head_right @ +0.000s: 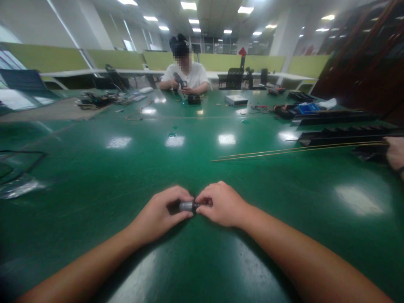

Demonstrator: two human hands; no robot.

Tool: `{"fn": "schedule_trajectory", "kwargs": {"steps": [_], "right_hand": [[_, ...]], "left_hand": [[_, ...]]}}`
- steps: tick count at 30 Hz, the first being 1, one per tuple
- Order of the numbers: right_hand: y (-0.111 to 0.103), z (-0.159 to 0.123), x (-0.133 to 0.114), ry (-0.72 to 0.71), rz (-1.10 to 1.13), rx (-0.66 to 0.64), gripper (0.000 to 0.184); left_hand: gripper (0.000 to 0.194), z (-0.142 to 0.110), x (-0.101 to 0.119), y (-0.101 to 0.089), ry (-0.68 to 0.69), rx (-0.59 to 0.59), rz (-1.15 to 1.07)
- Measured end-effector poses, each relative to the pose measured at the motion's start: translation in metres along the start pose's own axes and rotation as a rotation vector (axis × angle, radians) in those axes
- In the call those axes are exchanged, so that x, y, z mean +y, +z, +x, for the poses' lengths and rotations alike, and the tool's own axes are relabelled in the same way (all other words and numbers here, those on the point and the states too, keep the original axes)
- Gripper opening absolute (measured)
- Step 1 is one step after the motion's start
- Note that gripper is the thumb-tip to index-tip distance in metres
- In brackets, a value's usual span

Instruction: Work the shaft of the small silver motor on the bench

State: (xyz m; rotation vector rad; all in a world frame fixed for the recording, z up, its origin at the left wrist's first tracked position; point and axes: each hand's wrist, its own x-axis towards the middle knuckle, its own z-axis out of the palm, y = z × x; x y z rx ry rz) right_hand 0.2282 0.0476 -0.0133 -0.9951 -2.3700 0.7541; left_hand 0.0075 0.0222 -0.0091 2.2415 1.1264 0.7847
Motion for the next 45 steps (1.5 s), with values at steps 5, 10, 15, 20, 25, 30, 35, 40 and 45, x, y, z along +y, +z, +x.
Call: {"fn": "schedule_trajectory", "kwargs": {"steps": [5,10,15,20,25,30,35,40,45], "right_hand": [[0.0042,-0.0024,-0.0014,-0.028,-0.016,0.039,0.01],[0.0025,-0.0027,0.0005,-0.073,-0.004,0.063,0.008],[0.0031,-0.0023,0.0011,-0.093,-0.001,0.074,0.008],[0.0033,-0.003,0.0009,-0.102,-0.005,0.064,0.009],[0.0037,-0.005,0.0012,-0.1,-0.004,0.062,0.013],[0.0038,-0.0052,0.0017,-0.113,-0.006,0.062,0.011],[0.0035,-0.0046,0.001,-0.104,-0.015,0.065,0.009],[0.0026,-0.0053,0.0005,-0.089,-0.01,0.061,0.009],[0.0018,-0.0056,0.0004,-0.075,-0.013,0.057,0.009]], "left_hand": [[0.013,0.0012,0.0022,-0.002,-0.012,0.003,-0.047],[0.017,0.0015,0.0044,-0.0027,-0.06,0.002,0.01],[0.019,0.0001,0.0034,-0.0018,-0.047,-0.021,0.032],[0.017,-0.0009,0.0015,-0.0014,-0.035,-0.012,0.008],[0.017,-0.0012,0.0013,-0.0011,-0.035,-0.017,0.003],[0.017,-0.0007,0.0021,-0.0011,-0.042,-0.023,0.006],[0.017,-0.0014,0.0022,-0.001,-0.042,-0.023,0.004],[0.017,-0.0024,0.0005,-0.0002,-0.039,-0.021,0.004],[0.018,-0.002,0.0002,-0.0006,-0.043,-0.027,0.004]]}}
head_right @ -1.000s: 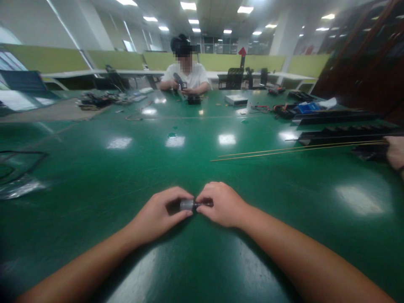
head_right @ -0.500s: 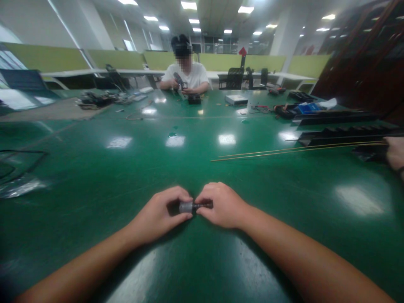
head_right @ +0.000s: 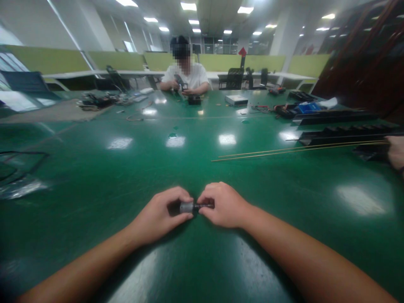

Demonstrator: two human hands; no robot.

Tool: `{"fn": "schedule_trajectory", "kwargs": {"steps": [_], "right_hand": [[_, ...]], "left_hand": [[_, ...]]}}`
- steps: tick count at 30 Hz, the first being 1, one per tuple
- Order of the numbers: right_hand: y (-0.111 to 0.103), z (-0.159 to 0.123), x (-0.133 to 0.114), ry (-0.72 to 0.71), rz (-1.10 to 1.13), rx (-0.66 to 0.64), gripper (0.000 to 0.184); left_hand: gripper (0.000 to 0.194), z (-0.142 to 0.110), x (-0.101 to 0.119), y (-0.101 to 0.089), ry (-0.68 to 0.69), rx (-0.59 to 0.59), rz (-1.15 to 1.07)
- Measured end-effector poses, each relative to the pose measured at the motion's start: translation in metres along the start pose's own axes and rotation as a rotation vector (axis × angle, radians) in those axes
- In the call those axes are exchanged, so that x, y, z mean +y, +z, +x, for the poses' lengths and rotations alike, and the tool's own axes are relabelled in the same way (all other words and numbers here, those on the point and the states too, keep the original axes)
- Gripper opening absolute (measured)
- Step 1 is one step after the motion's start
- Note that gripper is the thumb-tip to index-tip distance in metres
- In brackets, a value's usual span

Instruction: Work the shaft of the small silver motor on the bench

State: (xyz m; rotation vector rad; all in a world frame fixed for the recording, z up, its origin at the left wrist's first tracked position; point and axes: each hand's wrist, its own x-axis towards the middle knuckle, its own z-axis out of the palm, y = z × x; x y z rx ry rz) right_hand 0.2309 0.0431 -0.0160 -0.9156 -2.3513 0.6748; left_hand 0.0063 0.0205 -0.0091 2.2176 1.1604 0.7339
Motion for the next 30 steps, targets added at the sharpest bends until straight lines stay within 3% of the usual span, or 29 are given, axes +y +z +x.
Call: {"fn": "schedule_trajectory", "kwargs": {"steps": [30], "right_hand": [[-0.017,0.001,0.003,0.1,0.056,-0.134,0.014]], "left_hand": [[0.016,0.001,0.004,-0.001,-0.01,0.003,-0.014]]}}
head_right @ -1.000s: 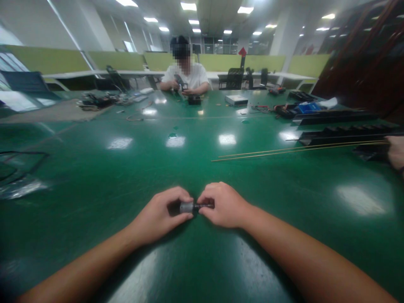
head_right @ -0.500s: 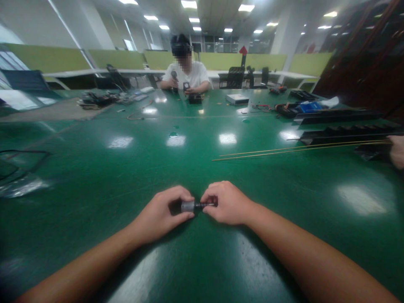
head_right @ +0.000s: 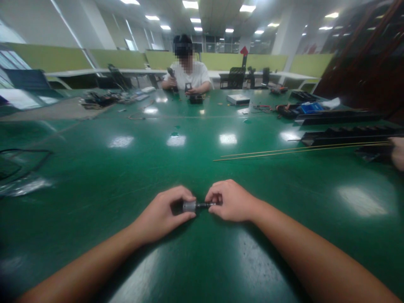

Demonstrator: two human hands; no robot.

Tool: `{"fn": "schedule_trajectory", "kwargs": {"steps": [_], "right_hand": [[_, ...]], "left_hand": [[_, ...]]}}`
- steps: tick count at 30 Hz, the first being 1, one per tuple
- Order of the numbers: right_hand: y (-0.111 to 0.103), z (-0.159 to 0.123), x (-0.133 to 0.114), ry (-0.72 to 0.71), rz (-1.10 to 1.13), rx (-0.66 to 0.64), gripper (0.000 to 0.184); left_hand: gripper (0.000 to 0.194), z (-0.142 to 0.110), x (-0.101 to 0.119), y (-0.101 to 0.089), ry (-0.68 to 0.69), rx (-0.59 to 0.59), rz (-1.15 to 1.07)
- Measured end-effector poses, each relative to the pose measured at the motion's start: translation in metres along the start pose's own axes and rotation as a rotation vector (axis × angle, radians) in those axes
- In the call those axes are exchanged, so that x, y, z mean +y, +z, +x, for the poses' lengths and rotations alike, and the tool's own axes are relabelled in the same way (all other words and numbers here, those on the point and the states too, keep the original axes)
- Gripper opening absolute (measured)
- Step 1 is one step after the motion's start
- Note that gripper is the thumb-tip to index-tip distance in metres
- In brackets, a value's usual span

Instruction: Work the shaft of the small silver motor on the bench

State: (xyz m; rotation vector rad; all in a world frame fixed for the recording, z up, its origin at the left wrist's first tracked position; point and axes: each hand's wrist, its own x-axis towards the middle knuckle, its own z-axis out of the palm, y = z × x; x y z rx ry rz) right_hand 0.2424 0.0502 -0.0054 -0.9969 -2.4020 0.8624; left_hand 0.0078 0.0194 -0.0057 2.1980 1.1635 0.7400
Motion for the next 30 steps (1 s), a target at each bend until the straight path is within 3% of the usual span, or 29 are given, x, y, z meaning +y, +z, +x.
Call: {"fn": "schedule_trajectory", "kwargs": {"steps": [18,30], "right_hand": [[-0.011,-0.002,0.005,0.04,0.009,-0.065,0.014],[-0.03,-0.002,0.031,0.18,0.145,-0.152,0.02]], "left_hand": [[0.016,-0.001,-0.002,0.0,0.007,-0.004,0.005],[0.016,-0.003,-0.002,-0.002,0.007,0.003,0.013]]}}
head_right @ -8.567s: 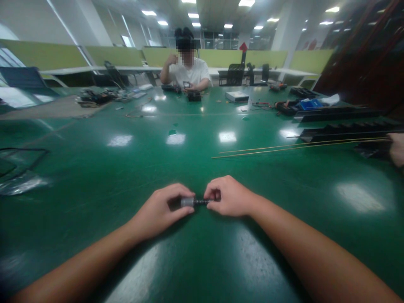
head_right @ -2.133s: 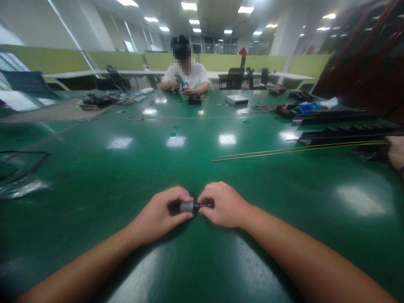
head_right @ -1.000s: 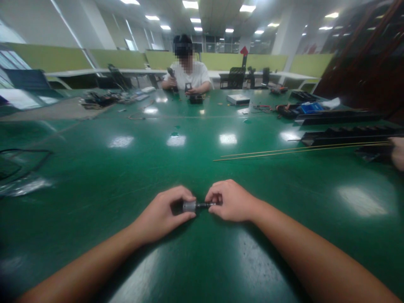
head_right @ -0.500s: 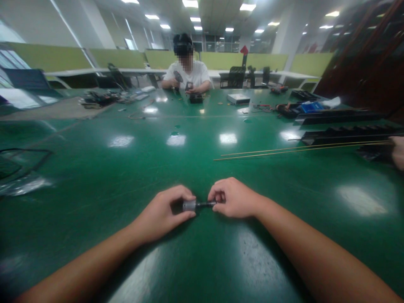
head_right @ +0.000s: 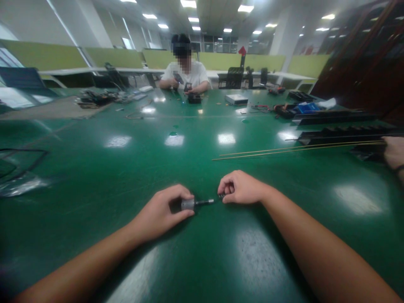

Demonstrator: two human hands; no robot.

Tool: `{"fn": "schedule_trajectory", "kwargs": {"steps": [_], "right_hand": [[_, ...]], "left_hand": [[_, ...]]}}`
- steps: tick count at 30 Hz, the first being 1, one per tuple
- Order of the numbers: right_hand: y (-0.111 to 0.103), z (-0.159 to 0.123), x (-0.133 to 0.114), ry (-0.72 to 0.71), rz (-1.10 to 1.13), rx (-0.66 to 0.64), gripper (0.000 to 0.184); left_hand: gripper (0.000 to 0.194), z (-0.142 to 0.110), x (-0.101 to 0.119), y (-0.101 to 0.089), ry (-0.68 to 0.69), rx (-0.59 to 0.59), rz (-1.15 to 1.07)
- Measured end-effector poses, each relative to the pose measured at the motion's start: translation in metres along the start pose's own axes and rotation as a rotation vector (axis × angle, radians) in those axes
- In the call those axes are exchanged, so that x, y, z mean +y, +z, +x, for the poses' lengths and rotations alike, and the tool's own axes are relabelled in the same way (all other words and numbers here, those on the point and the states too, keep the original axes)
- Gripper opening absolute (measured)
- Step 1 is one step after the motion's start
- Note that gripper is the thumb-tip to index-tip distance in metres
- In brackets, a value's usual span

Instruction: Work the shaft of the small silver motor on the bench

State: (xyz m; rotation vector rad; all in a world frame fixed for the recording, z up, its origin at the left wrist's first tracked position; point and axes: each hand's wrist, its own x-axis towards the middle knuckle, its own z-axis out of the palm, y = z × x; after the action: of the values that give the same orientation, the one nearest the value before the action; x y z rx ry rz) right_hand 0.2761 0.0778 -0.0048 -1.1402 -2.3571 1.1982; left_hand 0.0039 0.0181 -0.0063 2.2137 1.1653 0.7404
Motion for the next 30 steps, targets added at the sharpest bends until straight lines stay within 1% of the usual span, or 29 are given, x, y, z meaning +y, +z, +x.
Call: {"fn": "schedule_trajectory", "kwargs": {"steps": [5,8,10,12,14,16,22,26,30], "right_hand": [[0.004,0.001,-0.003,-0.075,-0.004,-0.02,0.019],[0.015,0.004,-0.01,-0.129,-0.011,-0.005,0.02],[0.026,0.006,-0.018,-0.172,-0.042,0.051,0.019],[0.039,0.009,-0.024,-0.219,-0.086,0.124,0.012],[0.049,0.01,-0.028,-0.233,-0.166,0.213,0.009],[0.054,0.01,-0.029,-0.238,-0.218,0.259,0.009],[0.052,0.008,-0.026,-0.265,-0.205,0.252,0.009],[0.052,0.008,-0.027,-0.266,-0.203,0.256,0.009],[0.052,0.007,-0.027,-0.266,-0.21,0.255,0.01]], "left_hand": [[0.016,0.001,0.0,0.001,0.001,0.004,0.002],[0.016,0.002,-0.001,0.002,0.012,0.001,0.006],[0.016,0.003,-0.002,0.004,0.03,-0.017,0.013],[0.015,0.003,-0.002,0.004,0.045,-0.025,0.016],[0.014,0.003,-0.002,0.004,0.055,-0.016,0.012],[0.012,0.003,-0.001,0.004,0.063,-0.005,-0.004],[0.011,0.006,0.0,0.003,0.044,0.009,-0.044],[0.016,0.006,0.001,0.004,-0.004,0.001,0.003],[0.017,0.004,0.001,0.004,-0.006,-0.005,0.02]]}}
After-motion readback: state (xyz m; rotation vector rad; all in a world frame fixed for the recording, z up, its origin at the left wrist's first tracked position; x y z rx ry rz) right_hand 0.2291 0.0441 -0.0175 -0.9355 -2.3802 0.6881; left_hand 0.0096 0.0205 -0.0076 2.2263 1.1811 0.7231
